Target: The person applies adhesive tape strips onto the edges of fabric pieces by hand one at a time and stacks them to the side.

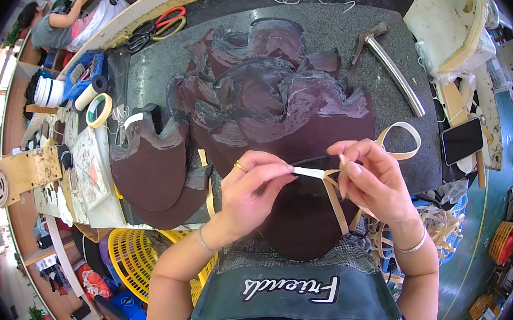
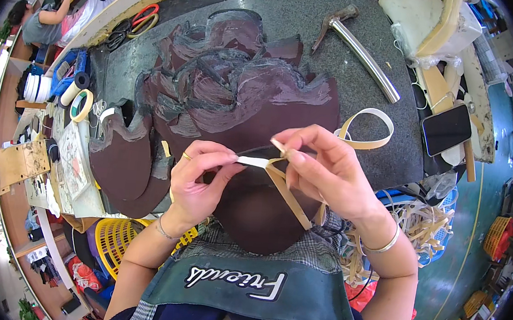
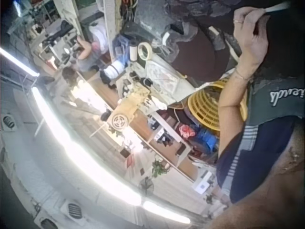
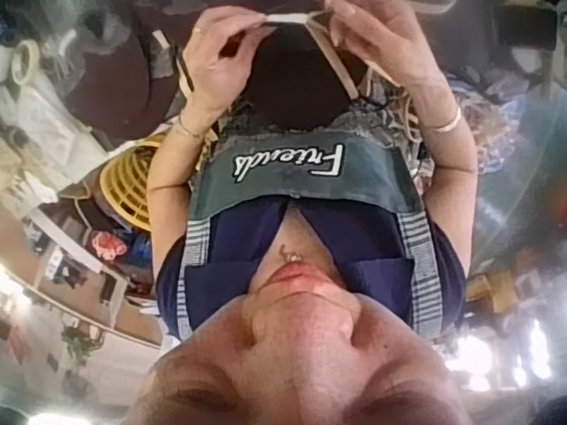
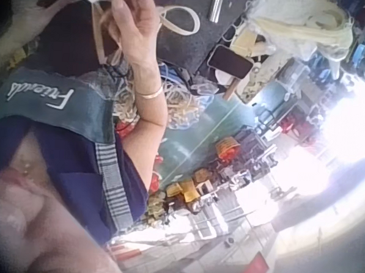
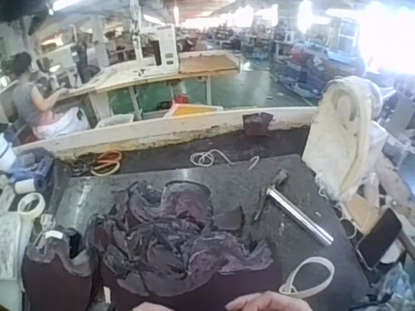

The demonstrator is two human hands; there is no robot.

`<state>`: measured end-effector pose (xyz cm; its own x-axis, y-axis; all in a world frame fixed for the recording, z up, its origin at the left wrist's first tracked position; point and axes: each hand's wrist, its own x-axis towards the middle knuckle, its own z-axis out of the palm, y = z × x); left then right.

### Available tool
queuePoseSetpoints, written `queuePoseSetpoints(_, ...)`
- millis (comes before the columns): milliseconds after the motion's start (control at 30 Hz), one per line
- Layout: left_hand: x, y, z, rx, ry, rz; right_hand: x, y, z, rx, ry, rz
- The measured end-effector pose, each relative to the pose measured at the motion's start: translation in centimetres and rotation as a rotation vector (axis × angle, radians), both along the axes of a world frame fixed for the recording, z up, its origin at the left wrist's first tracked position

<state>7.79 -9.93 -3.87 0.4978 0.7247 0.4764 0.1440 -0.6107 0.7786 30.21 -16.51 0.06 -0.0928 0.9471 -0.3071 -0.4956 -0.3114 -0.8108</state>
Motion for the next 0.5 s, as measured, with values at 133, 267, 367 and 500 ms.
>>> queuePoseSetpoints(133, 0.3, 0.0, 0.8, -0.469, -0.249, 0.037, 0.2, -0.6, 0.0, -0.032, 0.337, 0.071)
queuePoseSetpoints(267, -0.5, 0.9, 1.4, -0.424, 0.091, -0.008, 0.2, -1.2, 0.7, 0.328, -1.092, 0.047)
queuePoseSetpoints(367, -0.9, 1.3, 1.2, -0.428, 0.092, -0.065, 1.7, -0.8, 2.0, 0.273, -1.108, 0.181)
queuePoseSetpoints(500, -0.5, 1.2, 1.4, -0.542, -0.025, -0.067, 3.0, 0.9, 2.3, 0.241, -0.958, 0.217)
